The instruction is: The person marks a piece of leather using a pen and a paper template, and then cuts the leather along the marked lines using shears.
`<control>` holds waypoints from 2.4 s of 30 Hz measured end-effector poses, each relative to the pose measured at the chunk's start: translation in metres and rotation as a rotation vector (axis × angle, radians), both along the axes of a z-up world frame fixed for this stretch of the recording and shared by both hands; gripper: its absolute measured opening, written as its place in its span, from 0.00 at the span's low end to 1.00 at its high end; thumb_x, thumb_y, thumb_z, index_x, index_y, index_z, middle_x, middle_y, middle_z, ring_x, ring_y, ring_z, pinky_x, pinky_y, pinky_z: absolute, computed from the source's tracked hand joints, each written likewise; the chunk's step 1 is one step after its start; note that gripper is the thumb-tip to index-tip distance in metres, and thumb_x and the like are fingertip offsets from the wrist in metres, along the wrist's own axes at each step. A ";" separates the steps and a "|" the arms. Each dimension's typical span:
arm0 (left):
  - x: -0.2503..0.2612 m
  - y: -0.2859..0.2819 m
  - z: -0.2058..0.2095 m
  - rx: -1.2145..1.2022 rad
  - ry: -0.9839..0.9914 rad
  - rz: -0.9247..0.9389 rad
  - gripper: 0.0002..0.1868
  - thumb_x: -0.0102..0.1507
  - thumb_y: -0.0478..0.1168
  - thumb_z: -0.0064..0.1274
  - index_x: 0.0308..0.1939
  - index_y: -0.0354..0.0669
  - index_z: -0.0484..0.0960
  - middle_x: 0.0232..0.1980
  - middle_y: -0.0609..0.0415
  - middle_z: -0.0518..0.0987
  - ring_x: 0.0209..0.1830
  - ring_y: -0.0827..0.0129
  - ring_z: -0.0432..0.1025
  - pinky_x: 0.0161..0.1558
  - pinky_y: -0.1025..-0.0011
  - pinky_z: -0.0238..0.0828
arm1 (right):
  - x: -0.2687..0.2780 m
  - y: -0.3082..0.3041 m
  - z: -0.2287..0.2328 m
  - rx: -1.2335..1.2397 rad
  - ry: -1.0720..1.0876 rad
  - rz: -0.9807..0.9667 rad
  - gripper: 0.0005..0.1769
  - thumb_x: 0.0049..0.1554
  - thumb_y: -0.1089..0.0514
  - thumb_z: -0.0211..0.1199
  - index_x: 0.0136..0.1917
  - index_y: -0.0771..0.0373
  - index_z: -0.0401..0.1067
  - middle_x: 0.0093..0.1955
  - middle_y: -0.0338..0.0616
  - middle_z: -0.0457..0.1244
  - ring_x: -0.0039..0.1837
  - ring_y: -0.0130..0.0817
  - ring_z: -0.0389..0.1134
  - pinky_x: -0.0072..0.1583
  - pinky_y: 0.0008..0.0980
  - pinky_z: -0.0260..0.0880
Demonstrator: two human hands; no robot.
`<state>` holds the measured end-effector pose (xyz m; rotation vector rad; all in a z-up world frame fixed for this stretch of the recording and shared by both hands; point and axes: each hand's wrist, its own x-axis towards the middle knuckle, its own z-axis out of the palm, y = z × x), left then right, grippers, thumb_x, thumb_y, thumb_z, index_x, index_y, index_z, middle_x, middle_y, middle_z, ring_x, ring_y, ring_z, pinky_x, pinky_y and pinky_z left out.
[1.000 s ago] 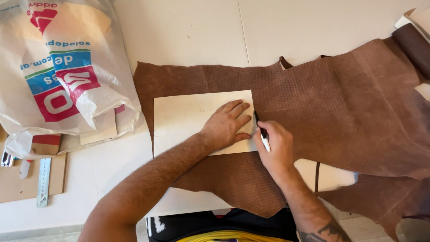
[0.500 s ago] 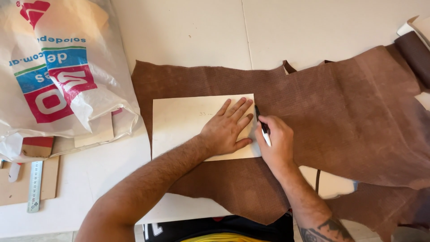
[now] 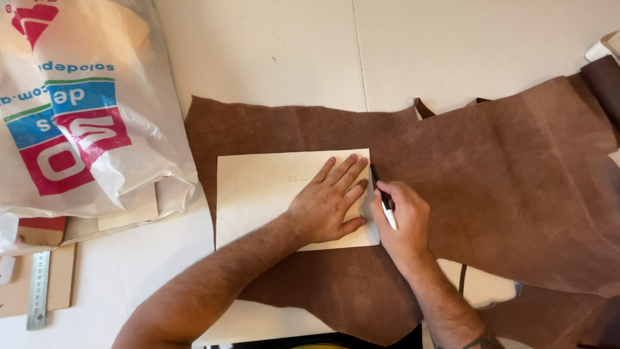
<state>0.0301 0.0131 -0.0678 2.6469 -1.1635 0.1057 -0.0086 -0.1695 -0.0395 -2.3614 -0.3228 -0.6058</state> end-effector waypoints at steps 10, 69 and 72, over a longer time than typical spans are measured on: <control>0.002 0.000 0.006 -0.009 0.032 0.004 0.38 0.64 0.68 0.41 0.68 0.48 0.66 0.83 0.44 0.51 0.85 0.53 0.43 0.79 0.47 0.38 | 0.011 0.003 0.006 0.006 -0.004 0.030 0.06 0.57 0.69 0.64 0.48 0.72 0.77 0.44 0.58 0.69 0.46 0.57 0.73 0.43 0.42 0.74; 0.020 0.002 0.005 -0.073 0.015 -0.012 0.39 0.55 0.75 0.50 0.58 0.55 0.68 0.77 0.48 0.60 0.78 0.59 0.52 0.70 0.54 0.48 | 0.097 -0.027 -0.025 0.099 -0.245 -0.049 0.02 0.60 0.70 0.68 0.45 0.69 0.75 0.32 0.54 0.66 0.35 0.49 0.71 0.36 0.36 0.68; 0.019 0.004 0.007 -0.081 0.016 -0.013 0.38 0.56 0.73 0.50 0.58 0.54 0.68 0.77 0.47 0.60 0.78 0.58 0.53 0.71 0.54 0.48 | 0.097 -0.026 -0.028 0.119 -0.232 -0.046 0.02 0.60 0.69 0.69 0.46 0.69 0.76 0.32 0.54 0.66 0.35 0.49 0.71 0.36 0.37 0.68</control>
